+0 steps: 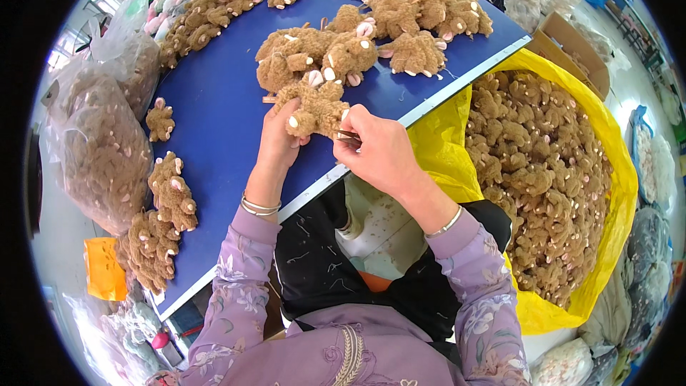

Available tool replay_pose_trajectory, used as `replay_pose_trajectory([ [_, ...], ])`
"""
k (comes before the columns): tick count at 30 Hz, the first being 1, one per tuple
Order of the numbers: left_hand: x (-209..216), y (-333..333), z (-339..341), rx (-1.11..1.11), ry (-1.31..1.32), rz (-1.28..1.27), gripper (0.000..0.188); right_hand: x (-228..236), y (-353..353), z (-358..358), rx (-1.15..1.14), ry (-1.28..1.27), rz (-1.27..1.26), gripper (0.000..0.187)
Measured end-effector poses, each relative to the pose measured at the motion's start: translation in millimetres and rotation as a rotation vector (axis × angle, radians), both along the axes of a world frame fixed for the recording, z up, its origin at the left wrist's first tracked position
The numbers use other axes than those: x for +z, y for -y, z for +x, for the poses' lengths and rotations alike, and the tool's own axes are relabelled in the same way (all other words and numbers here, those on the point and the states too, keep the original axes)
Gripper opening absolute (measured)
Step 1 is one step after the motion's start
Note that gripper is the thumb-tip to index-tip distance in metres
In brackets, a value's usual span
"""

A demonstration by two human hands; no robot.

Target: The person trims excess fabric and threads from small brown stuffed animals using a small tool. They handle each toy one at a time, trim it, and place it on a blue table.

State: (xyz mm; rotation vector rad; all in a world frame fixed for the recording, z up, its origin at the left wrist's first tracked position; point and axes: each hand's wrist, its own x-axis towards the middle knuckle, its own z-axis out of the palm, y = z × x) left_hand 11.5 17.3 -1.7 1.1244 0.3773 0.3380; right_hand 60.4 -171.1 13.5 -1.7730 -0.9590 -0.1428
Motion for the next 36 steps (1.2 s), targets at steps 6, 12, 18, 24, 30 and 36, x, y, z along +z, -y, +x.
replay_pose_trajectory([
  [6,0.7,-5.4,1.8,0.052,0.147,-0.065,0.029,3.3,3.7,-10.9,0.043,0.068,0.095,0.022],
  [12,-0.4,1.1,-1.4,0.0,0.186,-0.036,0.033,8.2,15.9,-2.9,0.119,-0.395,-0.005,0.026],
  [18,5.1,11.3,1.2,-0.01,0.197,-0.04,0.034,-5.1,17.4,14.6,0.019,-0.545,0.117,0.028],
  [24,0.6,19.1,3.2,-0.036,0.154,-0.022,0.034,-0.1,8.3,10.9,0.024,-0.574,0.227,0.022],
  [30,-3.7,18.3,-0.7,-0.03,0.167,0.052,0.032,-4.2,-2.8,15.6,0.014,-0.529,0.282,0.016],
  [36,-7.2,8.6,1.0,0.011,0.046,0.059,0.021,1.6,1.7,13.8,-0.046,-0.385,0.161,0.014],
])
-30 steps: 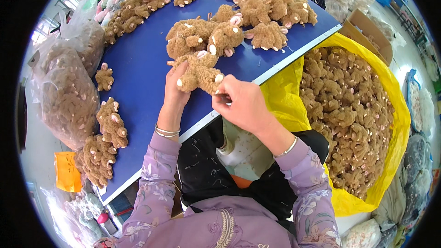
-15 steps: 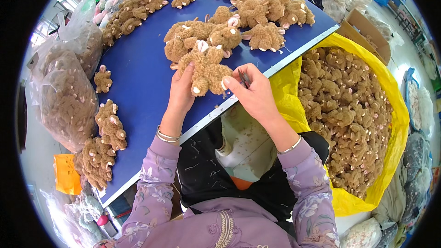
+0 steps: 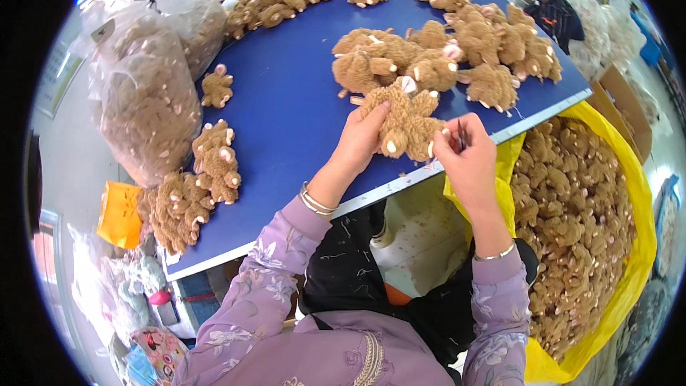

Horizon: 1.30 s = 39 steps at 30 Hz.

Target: The person trims excess fabric and threads from small brown stuffed animals using a small tool. They handle each toy one at a time, trim it, and place it on a blue table.

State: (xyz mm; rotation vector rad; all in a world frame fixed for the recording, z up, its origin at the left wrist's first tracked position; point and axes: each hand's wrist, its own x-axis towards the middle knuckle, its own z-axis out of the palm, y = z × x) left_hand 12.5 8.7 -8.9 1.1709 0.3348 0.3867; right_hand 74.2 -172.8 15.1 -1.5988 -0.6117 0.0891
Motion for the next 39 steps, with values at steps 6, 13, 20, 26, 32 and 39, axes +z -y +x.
replay_pose_trajectory([
  [6,-10.5,-31.0,7.3,0.068,0.152,-0.214,0.023,10.3,1.3,-22.6,0.201,0.442,-0.043,0.019],
  [13,6.8,-16.7,2.0,-0.098,0.087,-0.197,0.035,13.2,13.4,-7.2,0.237,0.094,-0.165,0.018],
  [20,4.9,-10.6,5.2,-0.194,-0.068,-0.002,0.032,-10.3,20.9,24.1,0.161,-0.152,0.075,0.02],
  [26,10.3,0.4,-3.1,-0.286,-0.046,0.09,0.034,-8.5,16.2,22.0,0.359,-0.409,0.152,0.032],
  [32,18.4,1.7,-0.5,-0.257,0.184,-0.226,0.046,-12.7,16.2,26.4,0.28,-0.455,0.183,0.031],
  [39,11.9,18.7,-2.4,-0.336,-0.05,0.366,0.058,-22.6,8.1,26.8,0.23,-0.527,0.353,0.031],
])
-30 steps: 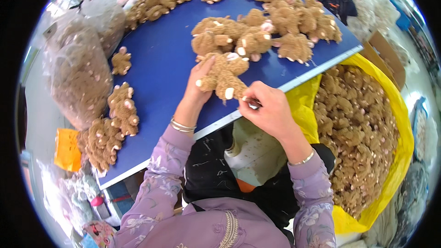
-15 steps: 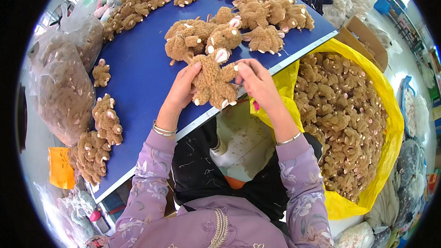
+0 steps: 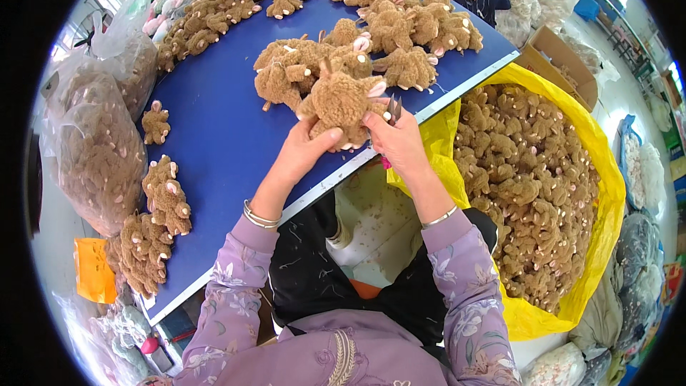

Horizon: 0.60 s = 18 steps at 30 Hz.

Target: The person trims excess fabric and threads from small brown stuffed animals using a small tool. They handle each toy one at a time, trim it, and place it on a blue table.

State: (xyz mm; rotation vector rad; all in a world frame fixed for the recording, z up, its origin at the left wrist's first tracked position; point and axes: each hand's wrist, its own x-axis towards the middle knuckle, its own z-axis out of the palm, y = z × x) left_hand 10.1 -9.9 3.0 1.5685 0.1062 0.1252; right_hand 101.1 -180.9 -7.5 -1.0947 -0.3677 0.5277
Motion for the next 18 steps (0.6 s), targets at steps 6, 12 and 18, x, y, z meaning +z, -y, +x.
replay_pose_trajectory([
  [6,-8.3,-2.1,-0.4,0.08,-0.017,-0.04,0.03,-5.9,2.4,6.2,0.063,-0.03,-0.025,0.014],
  [12,-3.9,4.5,-4.1,0.189,0.03,-0.063,0.036,2.2,1.3,0.8,0.138,0.049,-0.098,0.012],
  [18,-14.1,2.1,1.1,0.209,0.126,-0.403,0.027,3.1,0.5,-0.2,0.102,0.026,-0.073,0.012],
])
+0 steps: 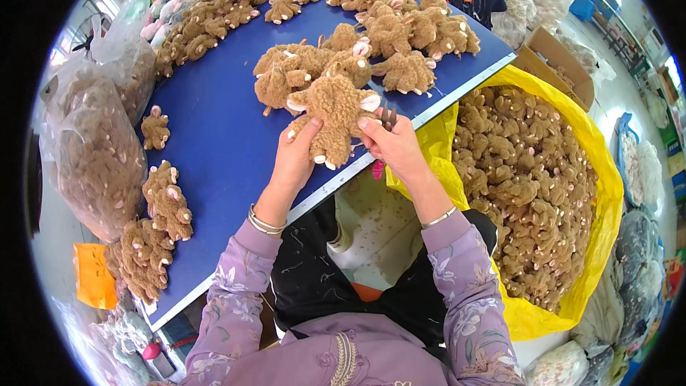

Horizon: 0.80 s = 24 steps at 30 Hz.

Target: The person trims excess fabric and threads from small brown stuffed animals using a small tool. They handle each toy one at a time, trim it, and place it on a blue table.

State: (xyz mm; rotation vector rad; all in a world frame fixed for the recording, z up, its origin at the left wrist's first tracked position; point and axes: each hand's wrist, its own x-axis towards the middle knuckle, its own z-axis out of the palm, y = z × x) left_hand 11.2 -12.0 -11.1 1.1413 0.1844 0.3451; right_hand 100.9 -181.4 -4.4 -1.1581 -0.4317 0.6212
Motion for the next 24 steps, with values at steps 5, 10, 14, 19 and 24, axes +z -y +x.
replay_pose_trajectory([
  [5,14.0,2.7,-4.3,0.115,-0.005,0.135,0.023,2.3,7.4,9.0,-0.124,-0.01,0.008,0.028],
  [10,10.5,6.5,-5.6,0.02,-0.045,0.27,0.021,3.4,14.7,15.6,-0.098,0.066,-0.001,0.03],
  [14,5.1,7.4,-3.4,-0.041,-0.008,0.232,0.02,0.7,14.8,19.3,-0.178,0.092,-0.075,0.024],
  [19,4.6,7.8,-2.1,-0.012,-0.005,0.267,0.02,7.4,14.6,16.9,-0.155,-0.042,-0.101,0.023],
  [24,8.2,8.0,-3.3,-0.086,-0.076,0.271,0.022,13.1,15.6,8.5,-0.028,0.054,-0.169,0.024],
])
